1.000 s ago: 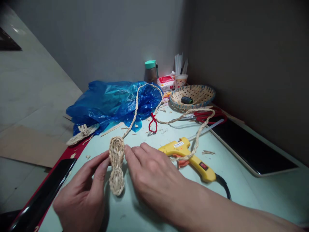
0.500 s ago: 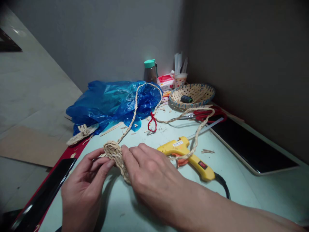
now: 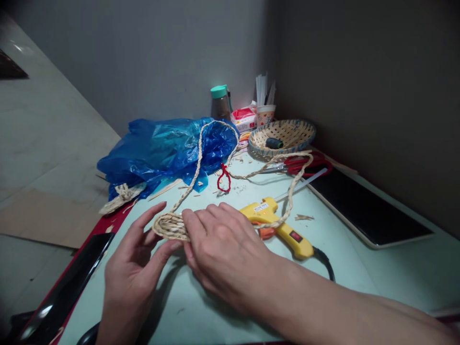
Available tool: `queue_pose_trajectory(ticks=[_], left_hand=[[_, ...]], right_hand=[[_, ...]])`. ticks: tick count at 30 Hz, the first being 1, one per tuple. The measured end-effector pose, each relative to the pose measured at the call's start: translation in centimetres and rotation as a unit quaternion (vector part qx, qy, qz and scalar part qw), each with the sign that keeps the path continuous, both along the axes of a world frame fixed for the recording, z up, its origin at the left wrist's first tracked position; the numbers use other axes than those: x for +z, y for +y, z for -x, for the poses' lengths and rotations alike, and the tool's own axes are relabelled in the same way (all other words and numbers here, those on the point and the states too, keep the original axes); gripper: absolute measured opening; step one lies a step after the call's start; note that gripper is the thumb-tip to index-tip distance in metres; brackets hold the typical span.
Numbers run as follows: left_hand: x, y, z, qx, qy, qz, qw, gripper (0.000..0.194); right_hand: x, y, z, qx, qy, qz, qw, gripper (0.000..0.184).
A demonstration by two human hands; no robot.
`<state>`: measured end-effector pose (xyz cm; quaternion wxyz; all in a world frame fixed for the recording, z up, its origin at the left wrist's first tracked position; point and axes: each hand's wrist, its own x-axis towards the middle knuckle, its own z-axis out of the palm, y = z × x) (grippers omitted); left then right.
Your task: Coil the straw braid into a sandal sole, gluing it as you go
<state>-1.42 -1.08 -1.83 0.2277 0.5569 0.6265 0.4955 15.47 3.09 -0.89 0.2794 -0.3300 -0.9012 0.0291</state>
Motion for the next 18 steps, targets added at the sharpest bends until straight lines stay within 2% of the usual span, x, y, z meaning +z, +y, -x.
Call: queue_pose_trajectory(ticks=[4,7,11,18], left_hand=[[-0.2,0.2,1.6,-0.086,0.087,-0.035,0.992,0.061],[0.3,0.4,2.4,-0.140,0.161,-0.041,0.976,0.056],[1.0,0.5,2.5,-0.143,0.241,-0.048,0.959,0.049],[0.7,0.2,1.6,-0.129,0.295,-0.067,0.944,0.056]], right_hand=[[0.6,0.2,-0.5,0.022,-0.030,0.019,0.999,0.027],[0.4,0.2,-0.6,0.031,-0.056,0.033,0.997,0.028],[-0.1,0.3,-0.8,0.050,-0.062,0.025,0.997,0.045],[-0.1,0.5,-1.3,0.075,-0.074,0.038,0.994,0.052]])
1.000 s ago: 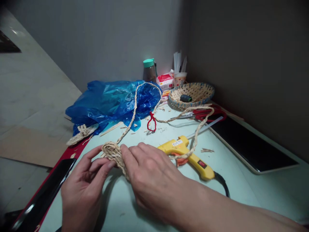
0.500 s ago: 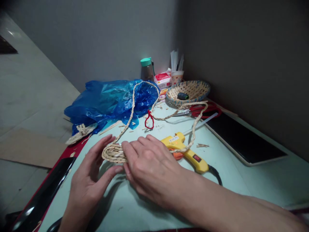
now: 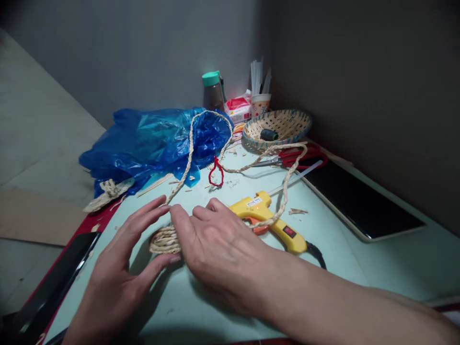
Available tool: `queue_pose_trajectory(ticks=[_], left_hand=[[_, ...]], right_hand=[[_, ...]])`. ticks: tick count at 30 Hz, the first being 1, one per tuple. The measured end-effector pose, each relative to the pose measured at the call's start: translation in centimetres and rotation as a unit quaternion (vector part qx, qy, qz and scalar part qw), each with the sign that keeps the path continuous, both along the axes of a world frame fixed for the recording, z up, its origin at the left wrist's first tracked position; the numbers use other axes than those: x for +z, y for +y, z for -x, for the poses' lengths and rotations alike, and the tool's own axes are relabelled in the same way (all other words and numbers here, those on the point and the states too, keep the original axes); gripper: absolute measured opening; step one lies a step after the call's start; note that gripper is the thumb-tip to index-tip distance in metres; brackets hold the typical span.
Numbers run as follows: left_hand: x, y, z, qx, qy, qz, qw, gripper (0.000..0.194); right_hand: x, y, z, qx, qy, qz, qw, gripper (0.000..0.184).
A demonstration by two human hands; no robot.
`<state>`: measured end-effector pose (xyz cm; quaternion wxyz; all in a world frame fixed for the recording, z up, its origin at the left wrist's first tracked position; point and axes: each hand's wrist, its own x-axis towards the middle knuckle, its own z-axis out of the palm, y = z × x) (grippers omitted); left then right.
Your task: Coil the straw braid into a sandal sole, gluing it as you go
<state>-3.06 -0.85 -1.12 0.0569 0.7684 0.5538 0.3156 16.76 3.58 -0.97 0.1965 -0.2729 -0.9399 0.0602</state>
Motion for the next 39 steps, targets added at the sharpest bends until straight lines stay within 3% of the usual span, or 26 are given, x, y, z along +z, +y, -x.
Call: queue_pose_trajectory(ticks=[4,8,14,19,24,29,33,35,39], left_hand=[[-0.6,-0.2,0.0,-0.011,-0.018,0.001,1.000,0.066],[-1.0,-0.4,0.1,0.000,-0.104,0.044,0.994,0.082],[-0.6,-0.4,-0.1,0.019,-0.232,0.122,0.965,0.078],[-0.8,-0.3,0.0,-0.006,-0.196,0.132,0.972,0.074],[-0.6,-0.1,-0.1,-0.018,-0.116,0.078,0.990,0.034],[-0.4,0.1,-0.2,-0.028,-0.098,0.053,0.993,0.029],[-0.5,0.1,0.0,-0.013,-0.121,0.030,0.992,0.028],[-0.5,0.1,0.0,0.006,-0.128,0.020,0.992,0.028],[-0.5,0.3,0.0,0.027,-0.107,0.019,0.994,0.029]], right_hand=[[0.0,0.0,-0.2,0.002,0.018,0.021,1.000,0.063],[0.1,0.0,-0.4,-0.002,0.029,0.056,0.998,0.065],[0.5,0.2,-0.8,-0.039,0.079,0.146,0.985,0.066],[0.6,0.7,-1.1,-0.017,0.087,0.177,0.980,0.070],[1.2,0.7,-1.2,-0.005,0.080,0.180,0.980,0.073],[1.5,1.1,-1.7,0.005,0.067,0.205,0.976,0.085],[1.8,2.0,-2.1,-0.002,0.139,0.215,0.967,0.084],[2.3,2.4,-2.2,-0.011,0.238,0.236,0.942,0.070],[3.2,3.0,-2.5,0.001,0.475,0.302,0.826,0.013]])
